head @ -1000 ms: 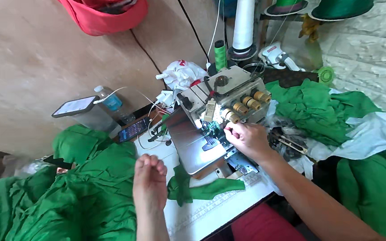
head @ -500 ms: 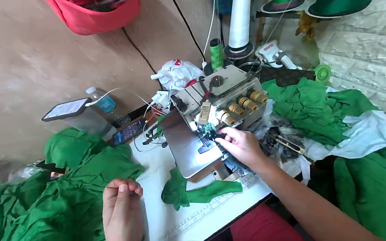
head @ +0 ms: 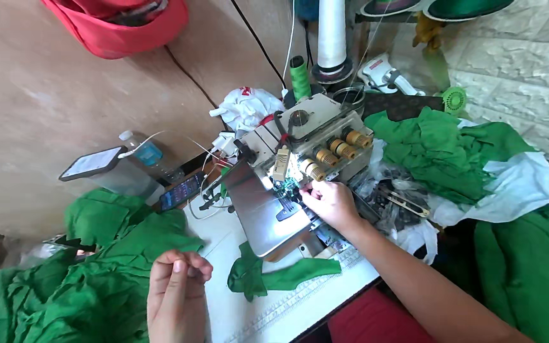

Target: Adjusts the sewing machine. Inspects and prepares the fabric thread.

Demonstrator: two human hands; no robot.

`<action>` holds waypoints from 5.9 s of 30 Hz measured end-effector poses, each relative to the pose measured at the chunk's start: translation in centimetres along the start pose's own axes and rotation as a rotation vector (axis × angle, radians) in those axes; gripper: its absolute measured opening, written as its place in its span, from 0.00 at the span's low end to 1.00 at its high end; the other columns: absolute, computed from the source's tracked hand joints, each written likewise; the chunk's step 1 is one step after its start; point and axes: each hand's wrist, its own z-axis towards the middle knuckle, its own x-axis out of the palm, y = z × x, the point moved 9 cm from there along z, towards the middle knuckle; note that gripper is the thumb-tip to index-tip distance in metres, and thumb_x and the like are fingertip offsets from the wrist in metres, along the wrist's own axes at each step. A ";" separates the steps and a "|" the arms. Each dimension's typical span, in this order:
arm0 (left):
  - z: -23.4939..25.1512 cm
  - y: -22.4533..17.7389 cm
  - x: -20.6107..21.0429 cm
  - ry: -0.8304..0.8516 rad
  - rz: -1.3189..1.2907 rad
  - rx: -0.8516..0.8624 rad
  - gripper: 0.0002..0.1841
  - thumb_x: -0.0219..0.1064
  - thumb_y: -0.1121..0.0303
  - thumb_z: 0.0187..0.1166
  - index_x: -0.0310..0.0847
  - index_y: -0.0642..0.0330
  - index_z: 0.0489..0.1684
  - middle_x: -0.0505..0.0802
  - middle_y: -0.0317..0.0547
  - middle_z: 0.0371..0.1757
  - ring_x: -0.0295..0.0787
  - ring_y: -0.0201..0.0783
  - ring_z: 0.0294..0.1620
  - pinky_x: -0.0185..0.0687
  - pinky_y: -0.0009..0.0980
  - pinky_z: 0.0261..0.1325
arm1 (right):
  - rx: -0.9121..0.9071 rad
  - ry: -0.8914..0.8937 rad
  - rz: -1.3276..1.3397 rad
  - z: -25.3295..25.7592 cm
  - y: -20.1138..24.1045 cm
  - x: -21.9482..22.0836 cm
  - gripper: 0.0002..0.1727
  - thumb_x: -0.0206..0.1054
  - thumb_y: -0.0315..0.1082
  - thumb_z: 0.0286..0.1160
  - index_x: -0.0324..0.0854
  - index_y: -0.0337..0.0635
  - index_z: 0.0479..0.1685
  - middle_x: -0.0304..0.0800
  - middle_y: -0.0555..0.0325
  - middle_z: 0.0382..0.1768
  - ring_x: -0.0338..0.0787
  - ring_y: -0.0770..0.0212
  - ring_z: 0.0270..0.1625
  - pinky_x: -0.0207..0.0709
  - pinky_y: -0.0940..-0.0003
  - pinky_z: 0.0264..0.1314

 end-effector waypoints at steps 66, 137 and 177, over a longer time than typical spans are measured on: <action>5.5 7.3 11.5 0.318 1.046 0.113 0.10 0.70 0.64 0.80 0.95 0.58 0.42 0.95 0.49 0.48 0.87 0.53 0.60 0.74 0.57 0.68 | -0.173 0.450 0.159 -9.3 0.0 -3.9 0.18 0.58 0.48 0.85 0.90 0.48 0.49 0.94 0.61 0.48 0.91 0.69 0.50 0.86 0.69 0.54; -1.1 1.3 -0.8 0.392 1.035 0.067 0.17 0.53 0.62 0.88 0.87 0.63 0.43 0.87 0.38 0.33 0.79 0.21 0.29 0.76 0.18 0.35 | 0.220 0.448 -0.555 -4.2 -10.2 -11.1 0.17 0.68 0.35 0.82 0.86 0.32 0.62 0.88 0.27 0.58 0.85 0.24 0.64 0.75 0.25 0.63; -8.5 4.3 -3.0 0.223 0.904 -0.051 0.16 0.53 0.62 0.88 0.89 0.60 0.46 0.92 0.38 0.33 0.89 0.27 0.36 0.87 0.31 0.45 | -0.571 0.835 0.025 -10.5 17.8 9.0 0.19 0.54 0.45 0.90 0.85 0.46 0.63 0.90 0.46 0.45 0.93 0.46 0.42 0.86 0.49 0.38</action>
